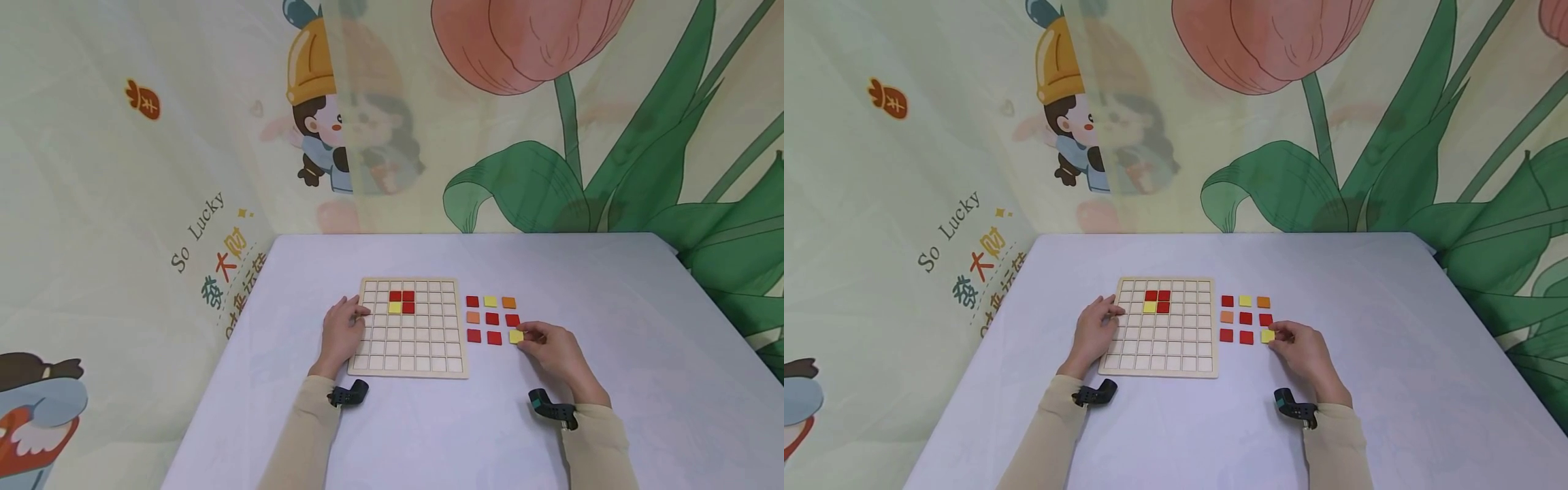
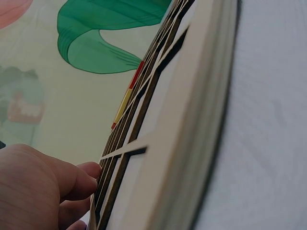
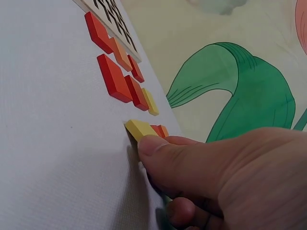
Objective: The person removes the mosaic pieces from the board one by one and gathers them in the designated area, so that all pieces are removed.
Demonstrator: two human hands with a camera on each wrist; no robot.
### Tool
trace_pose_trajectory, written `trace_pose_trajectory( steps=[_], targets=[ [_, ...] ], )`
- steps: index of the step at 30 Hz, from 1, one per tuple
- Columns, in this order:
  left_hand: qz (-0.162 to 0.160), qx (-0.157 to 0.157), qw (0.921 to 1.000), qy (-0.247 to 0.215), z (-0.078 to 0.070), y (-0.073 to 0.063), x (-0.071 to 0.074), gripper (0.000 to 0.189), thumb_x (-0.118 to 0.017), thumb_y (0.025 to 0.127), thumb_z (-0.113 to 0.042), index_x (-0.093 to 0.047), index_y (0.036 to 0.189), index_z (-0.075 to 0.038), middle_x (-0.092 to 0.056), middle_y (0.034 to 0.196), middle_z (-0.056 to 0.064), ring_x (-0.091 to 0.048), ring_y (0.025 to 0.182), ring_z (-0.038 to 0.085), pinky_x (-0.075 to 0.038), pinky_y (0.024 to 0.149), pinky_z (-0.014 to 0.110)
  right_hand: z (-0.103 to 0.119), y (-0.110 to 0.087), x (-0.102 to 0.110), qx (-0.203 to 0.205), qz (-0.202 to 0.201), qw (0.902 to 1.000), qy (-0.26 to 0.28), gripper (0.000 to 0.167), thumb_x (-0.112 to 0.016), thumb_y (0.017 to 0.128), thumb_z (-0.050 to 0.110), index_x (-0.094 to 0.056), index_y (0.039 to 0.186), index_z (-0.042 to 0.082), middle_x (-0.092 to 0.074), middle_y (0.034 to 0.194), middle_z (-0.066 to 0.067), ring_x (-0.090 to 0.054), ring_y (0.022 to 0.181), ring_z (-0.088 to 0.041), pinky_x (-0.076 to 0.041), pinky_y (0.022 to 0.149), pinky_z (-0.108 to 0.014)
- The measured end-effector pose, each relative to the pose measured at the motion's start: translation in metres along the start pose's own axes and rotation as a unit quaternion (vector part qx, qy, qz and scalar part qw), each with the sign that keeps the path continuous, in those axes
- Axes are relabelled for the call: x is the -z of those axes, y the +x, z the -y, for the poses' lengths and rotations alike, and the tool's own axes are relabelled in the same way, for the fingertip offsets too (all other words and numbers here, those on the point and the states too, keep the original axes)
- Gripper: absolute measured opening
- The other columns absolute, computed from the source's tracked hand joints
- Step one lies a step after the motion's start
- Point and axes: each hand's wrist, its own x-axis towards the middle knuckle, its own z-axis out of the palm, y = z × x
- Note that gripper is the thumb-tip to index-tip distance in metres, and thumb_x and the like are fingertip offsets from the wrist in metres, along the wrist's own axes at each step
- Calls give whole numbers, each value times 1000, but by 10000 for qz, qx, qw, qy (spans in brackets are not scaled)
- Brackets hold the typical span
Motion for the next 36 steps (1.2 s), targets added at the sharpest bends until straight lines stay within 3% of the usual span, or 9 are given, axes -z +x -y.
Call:
trace_pose_trajectory(
  steps=[12,36],
  targets=[
    [13,-28,10000,10,1,0,-1,17,-56,92,-4,-71,99,-10,-50,145,12,-30,144,32,-14,121,46,0,-1,-4,-74,44,9999,-148,38,-72,87,5,-63,123,-1,-61,100,-14,-53,94,-28,-58,76,-34],
    [44,-2,10000,13,3,1,-3,17,-56,92,-5,-71,99,-10,-49,146,10,-29,145,30,-13,121,45,1,-2,-2,56,82,9999,-83,39,-72,86,4,-62,124,-2,-59,96,-12,-52,93,-27,-55,73,-31]
  ],
)
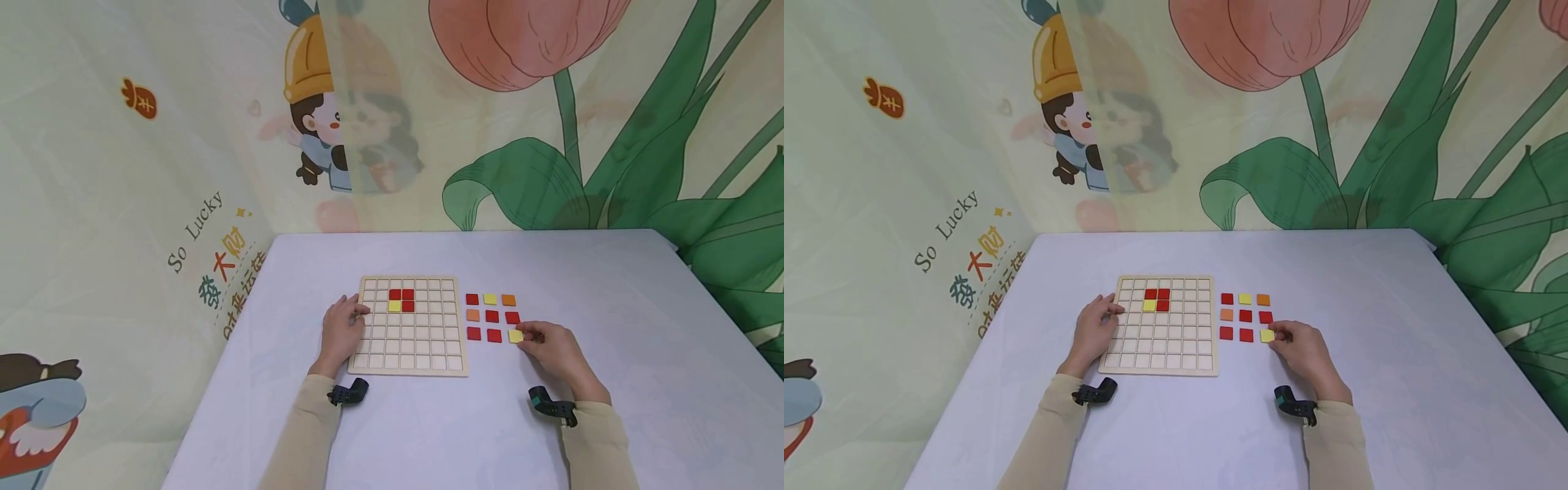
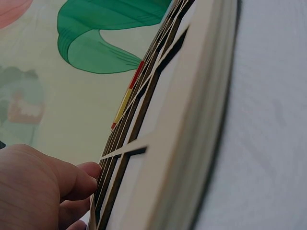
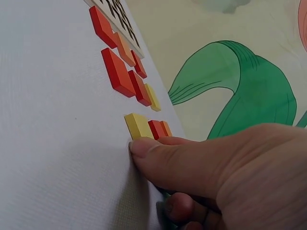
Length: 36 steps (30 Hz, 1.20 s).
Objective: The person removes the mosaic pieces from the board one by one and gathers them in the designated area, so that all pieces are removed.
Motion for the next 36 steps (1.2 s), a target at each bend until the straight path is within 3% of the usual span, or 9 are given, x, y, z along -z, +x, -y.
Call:
trace_pose_trajectory(
  steps=[10,18,24,36],
  targets=[
    [-42,-24,10000,-29,-1,0,2,17,-56,92,-5,-71,99,-10,-50,146,11,-29,144,31,-13,121,45,4,-3,6,55,-69,9999,113,40,-72,87,8,-60,124,1,-56,94,-11,-50,90,-26,-45,57,-15],
    [-33,-6,10000,-4,-2,0,2,18,-55,92,-5,-71,99,-11,-50,146,10,-29,144,31,-13,121,45,3,3,3,75,-472,9988,100,30,-64,94,19,-63,120,4,-57,98,-11,-50,91,-25,-46,64,-21],
    [-18,19,10000,-49,-2,-1,1,18,-56,92,-4,-71,98,-10,-50,145,10,-29,144,30,-13,121,45,16,4,-9,143,-931,9943,504,28,-62,96,18,-64,120,5,-59,103,-13,-50,90,-24,-47,61,-20],
    [-23,6,10000,-20,-5,-2,4,17,-56,92,-5,-71,99,-10,-50,145,12,-29,144,32,-14,121,46,53,5,-44,986,-1073,9858,837,20,-66,91,12,-69,110,8,-66,100,-8,-51,70,-19,-46,54,-21]
  ],
)
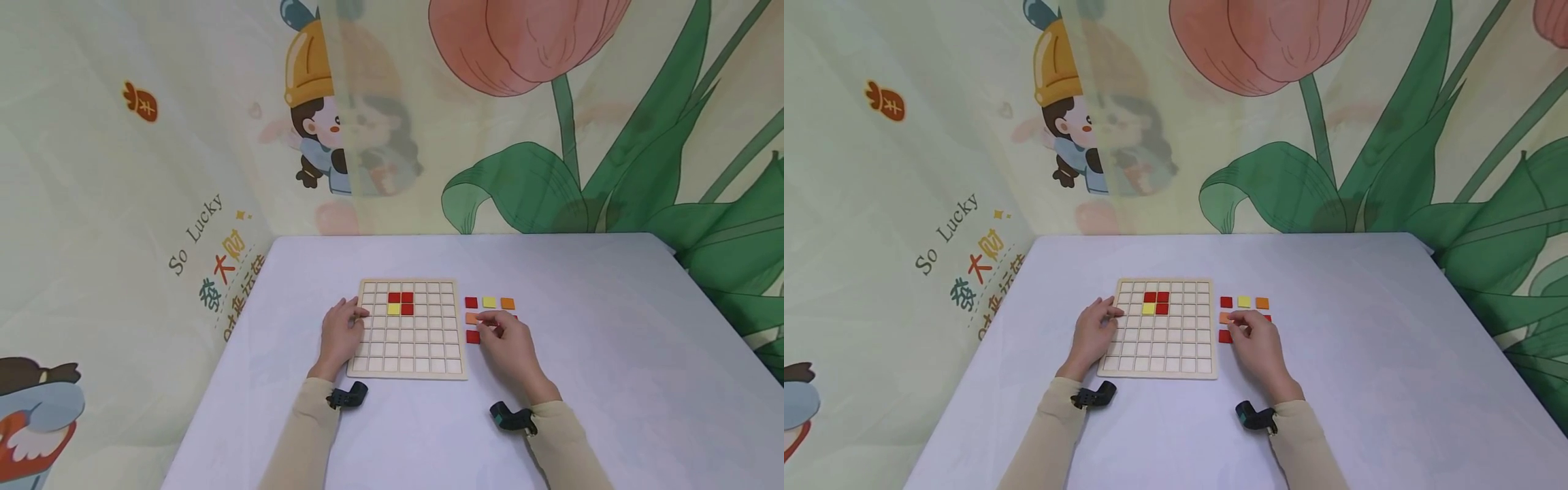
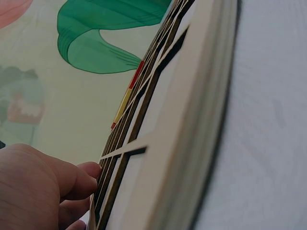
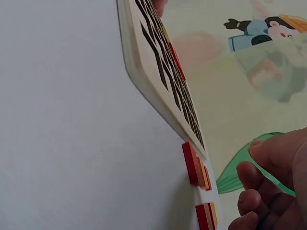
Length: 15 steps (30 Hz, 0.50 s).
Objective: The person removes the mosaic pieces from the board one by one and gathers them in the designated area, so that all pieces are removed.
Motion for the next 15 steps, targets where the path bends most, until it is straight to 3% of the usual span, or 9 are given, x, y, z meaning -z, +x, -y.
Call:
trace_pose_trajectory(
  steps=[15],
  targets=[
    [-10,-12,10000,-84,0,-1,0,19,-55,91,-2,-71,97,-10,-50,145,12,-30,144,32,-14,121,47,33,6,-34,253,519,9977,355,20,-68,90,17,-70,109,13,-63,93,0,-52,72,-17,-47,56,-22]
  ],
)
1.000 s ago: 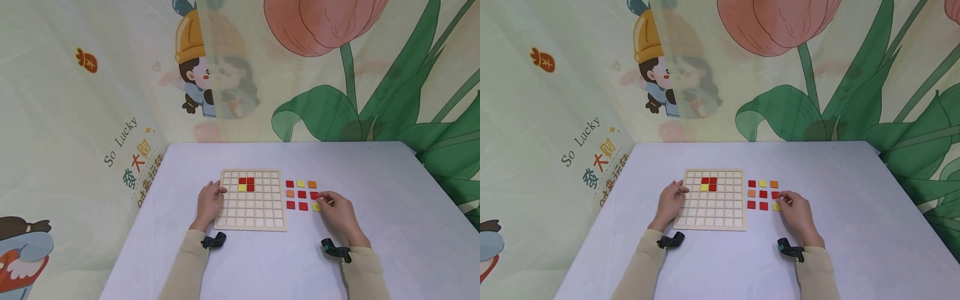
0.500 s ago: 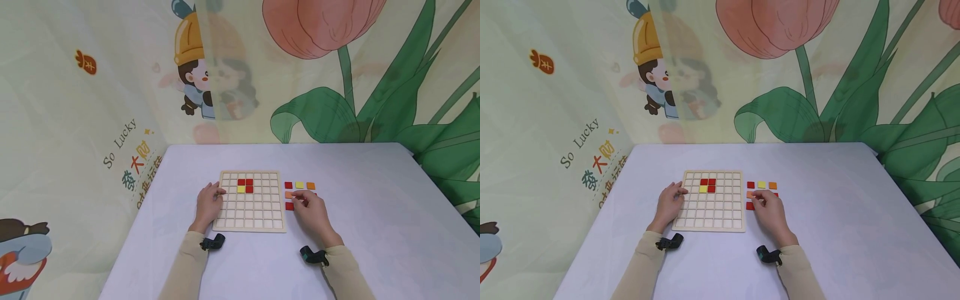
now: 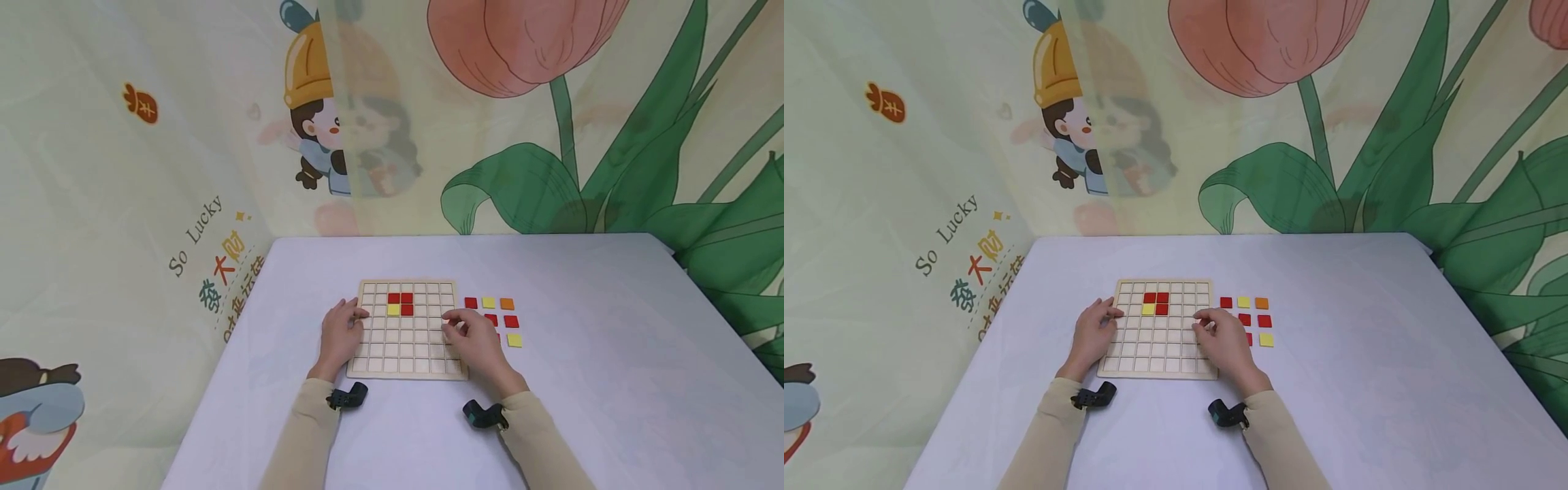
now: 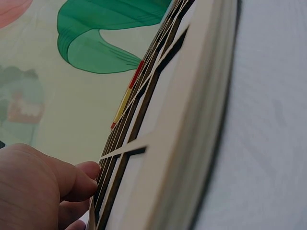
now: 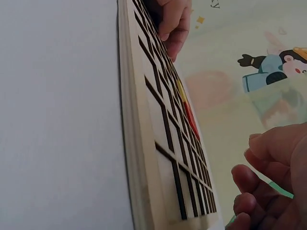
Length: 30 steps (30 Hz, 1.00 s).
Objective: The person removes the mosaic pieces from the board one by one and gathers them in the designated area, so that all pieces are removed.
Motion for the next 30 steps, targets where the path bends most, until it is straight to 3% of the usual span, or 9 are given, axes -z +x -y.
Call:
trace_pose_trajectory(
  steps=[16,25,30],
  targets=[
    [-89,-91,9998,128,1,4,-1,19,-56,89,-1,-72,96,-10,-53,143,12,-33,142,33,-16,120,49,25,29,-30,59,209,9998,-52,18,-65,92,16,-71,110,12,-65,94,1,-55,79,-16,-50,65,-25],
    [-158,-100,9998,64,3,3,-2,19,-57,89,0,-72,94,-10,-54,141,13,-33,142,34,-16,120,49,23,41,-46,-55,658,9976,-203,24,-65,93,18,-70,116,14,-63,94,4,-56,84,-16,-53,72,-25],
    [-135,-105,9999,18,5,4,-4,18,-57,89,-1,-72,94,-10,-53,142,12,-33,142,33,-15,120,48,20,45,-55,-58,573,9973,-447,25,-65,92,18,-69,117,15,-61,91,4,-54,81,-16,-50,68,-25]
  ],
)
